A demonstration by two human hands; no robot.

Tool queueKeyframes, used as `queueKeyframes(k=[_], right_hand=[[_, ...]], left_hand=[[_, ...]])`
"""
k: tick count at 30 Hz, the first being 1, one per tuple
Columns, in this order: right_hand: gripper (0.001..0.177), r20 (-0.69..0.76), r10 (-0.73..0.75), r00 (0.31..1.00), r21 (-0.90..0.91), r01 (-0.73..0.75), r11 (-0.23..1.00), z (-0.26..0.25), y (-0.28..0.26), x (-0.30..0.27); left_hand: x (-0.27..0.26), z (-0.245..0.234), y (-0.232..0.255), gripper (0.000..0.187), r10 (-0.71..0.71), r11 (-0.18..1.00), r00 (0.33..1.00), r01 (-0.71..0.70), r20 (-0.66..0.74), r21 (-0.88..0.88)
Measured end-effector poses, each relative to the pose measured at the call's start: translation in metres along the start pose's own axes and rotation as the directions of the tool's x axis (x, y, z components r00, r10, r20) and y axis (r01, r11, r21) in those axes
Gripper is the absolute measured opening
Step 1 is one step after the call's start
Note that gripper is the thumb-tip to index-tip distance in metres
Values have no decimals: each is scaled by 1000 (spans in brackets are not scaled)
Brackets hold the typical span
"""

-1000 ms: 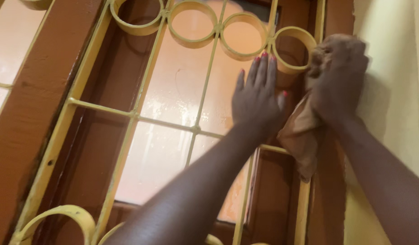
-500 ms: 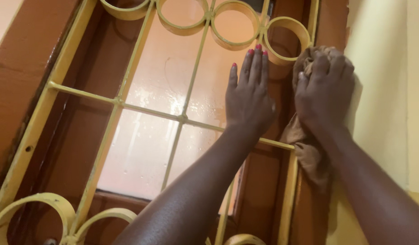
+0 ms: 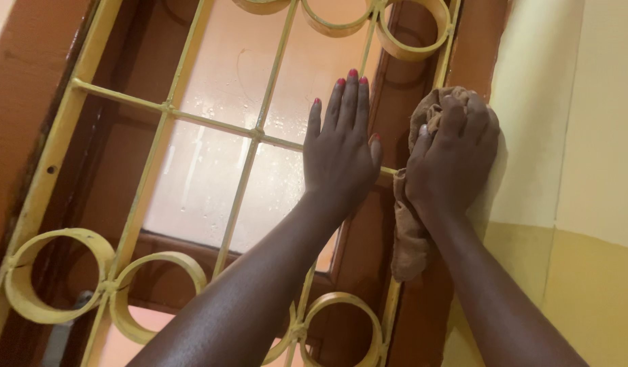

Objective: The person wipes a window with a cloth, moving the cloth across the glass and along the yellow metal security bars. The person uses one hand to hold the cloth and the other to steady the frame while cleaning.

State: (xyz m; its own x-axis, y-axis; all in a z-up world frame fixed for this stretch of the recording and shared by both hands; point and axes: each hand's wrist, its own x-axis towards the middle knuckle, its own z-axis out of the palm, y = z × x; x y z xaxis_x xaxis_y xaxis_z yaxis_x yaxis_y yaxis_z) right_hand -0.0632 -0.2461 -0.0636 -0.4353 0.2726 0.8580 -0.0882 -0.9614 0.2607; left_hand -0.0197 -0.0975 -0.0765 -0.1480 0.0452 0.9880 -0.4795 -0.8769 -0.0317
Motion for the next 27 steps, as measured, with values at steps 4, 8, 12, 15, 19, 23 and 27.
queueKeyframes(k=[4, 8, 12, 15, 19, 23, 27], right_hand=[[46, -9, 30, 1000, 4, -30, 1000, -9, -8, -11], [47, -9, 58, 998, -16, -58, 998, -22, -19, -30], [50, 4, 85, 996, 52, -85, 995, -34, -25, -42], [43, 12, 90, 996, 22, -91, 996, -37, -26, -47], [44, 4, 93, 996, 26, -93, 995, -41, -28, -54], [42, 20, 93, 996, 7, -93, 996, -46, -28, -61], [43, 30, 89, 996, 9, -89, 996, -49, -30, -66]], left_hand=[[-19, -1, 1, 67, 5, 1000, 998, -5, -64, -1], [-32, -5, 1, 65, -2, 1000, 999, 2, -48, 3], [-39, -8, 3, 64, 7, 1000, 999, -6, -40, 17], [-47, -11, 2, 66, 22, 1000, 999, -22, -42, 19], [-62, -18, 4, 70, 43, 999, 999, -43, -33, -14], [-78, -27, 7, 73, 52, 995, 999, -52, 3, -84], [-83, -31, 9, 73, 55, 996, 998, -55, 8, -65]])
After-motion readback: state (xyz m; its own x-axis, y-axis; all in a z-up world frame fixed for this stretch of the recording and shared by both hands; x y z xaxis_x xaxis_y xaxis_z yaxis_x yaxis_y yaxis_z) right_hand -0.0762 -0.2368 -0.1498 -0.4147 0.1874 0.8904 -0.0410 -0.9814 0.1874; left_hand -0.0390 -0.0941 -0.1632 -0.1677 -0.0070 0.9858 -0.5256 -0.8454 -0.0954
